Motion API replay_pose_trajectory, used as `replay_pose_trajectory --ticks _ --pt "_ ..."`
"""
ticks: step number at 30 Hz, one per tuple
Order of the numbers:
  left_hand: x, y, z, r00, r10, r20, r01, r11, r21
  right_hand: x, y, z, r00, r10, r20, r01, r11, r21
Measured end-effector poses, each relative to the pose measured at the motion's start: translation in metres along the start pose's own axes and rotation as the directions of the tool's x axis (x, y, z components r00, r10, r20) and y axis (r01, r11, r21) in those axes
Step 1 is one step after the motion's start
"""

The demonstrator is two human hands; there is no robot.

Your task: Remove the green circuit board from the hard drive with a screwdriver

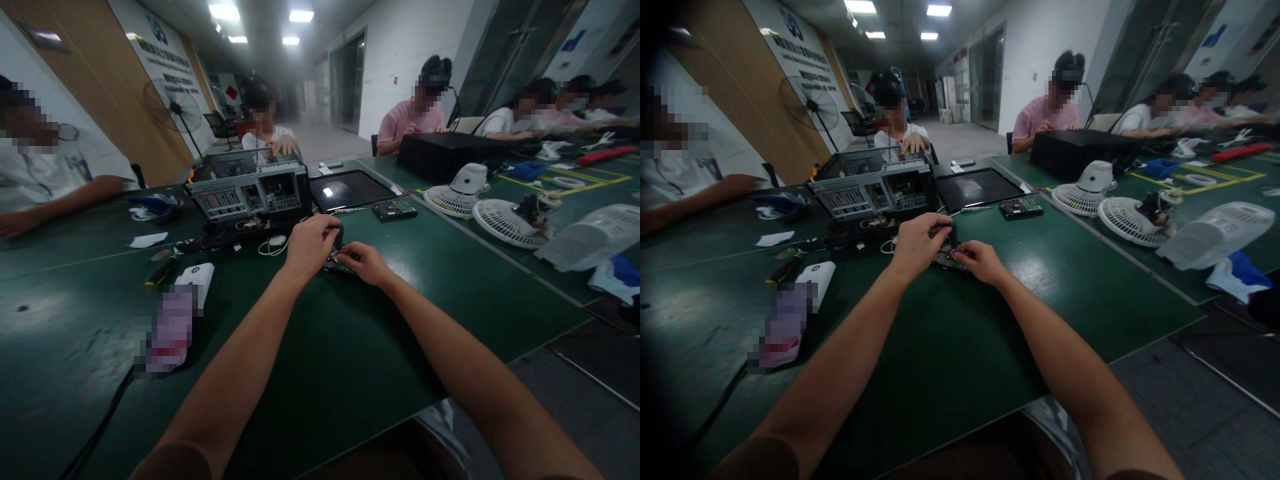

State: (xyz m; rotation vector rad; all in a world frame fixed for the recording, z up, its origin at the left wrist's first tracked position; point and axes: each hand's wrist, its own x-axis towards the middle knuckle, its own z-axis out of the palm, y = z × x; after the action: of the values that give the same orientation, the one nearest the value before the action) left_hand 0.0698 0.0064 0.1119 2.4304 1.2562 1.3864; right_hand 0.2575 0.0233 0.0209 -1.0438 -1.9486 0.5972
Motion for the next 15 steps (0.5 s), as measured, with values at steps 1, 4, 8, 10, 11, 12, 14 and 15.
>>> replay_pose_trajectory --ticks 1,4,8,10,11,12,14,15 --pt "0.0 0.0002 0.0001 1.0 -0.003 0.005 0.003 1.0 -0.005 0.0001 -0.0001 -0.0004 1.0 -0.002 0.001 0.002 1.0 -0.003" --pt "0.0003 0.0007 0.0004 1.0 -0.024 0.013 0.025 1.0 -0.007 0.0006 -0.001 -0.0011 1.0 -0.003 -0.005 0.003 1.0 -0.017" --pt "-0.0001 0.0007 0.0013 0.999 -0.05 -0.001 0.05 0.999 0.015 0.0012 -0.0014 -0.0003 1.0 0.008 -0.024 -0.009 0.999 -0.031" --pt "-0.0006 0.0009 0.002 0.999 -0.041 -0.013 0.041 0.999 0.033 0.0016 -0.0009 0.0001 1.0 0.015 -0.021 -0.016 0.999 -0.035" --pt "-0.0009 0.0011 0.0022 0.999 -0.035 -0.018 0.035 0.998 0.043 0.0018 -0.0006 0.0002 1.0 0.017 -0.019 -0.018 0.999 -0.036" --pt "-0.0012 0.0015 0.0023 0.999 -0.031 -0.023 0.032 0.998 0.053 0.002 -0.0005 0.0003 1.0 0.02 -0.017 -0.02 0.999 -0.038" --pt "-0.0016 0.0024 0.0022 0.999 -0.031 -0.03 0.033 0.997 0.072 0.0023 -0.0008 0.0004 0.999 0.028 -0.019 -0.029 0.999 -0.041" --pt "-0.0017 0.003 0.0019 0.999 -0.034 -0.032 0.036 0.996 0.082 0.0024 -0.0011 0.0004 0.999 0.031 -0.021 -0.032 0.999 -0.042"
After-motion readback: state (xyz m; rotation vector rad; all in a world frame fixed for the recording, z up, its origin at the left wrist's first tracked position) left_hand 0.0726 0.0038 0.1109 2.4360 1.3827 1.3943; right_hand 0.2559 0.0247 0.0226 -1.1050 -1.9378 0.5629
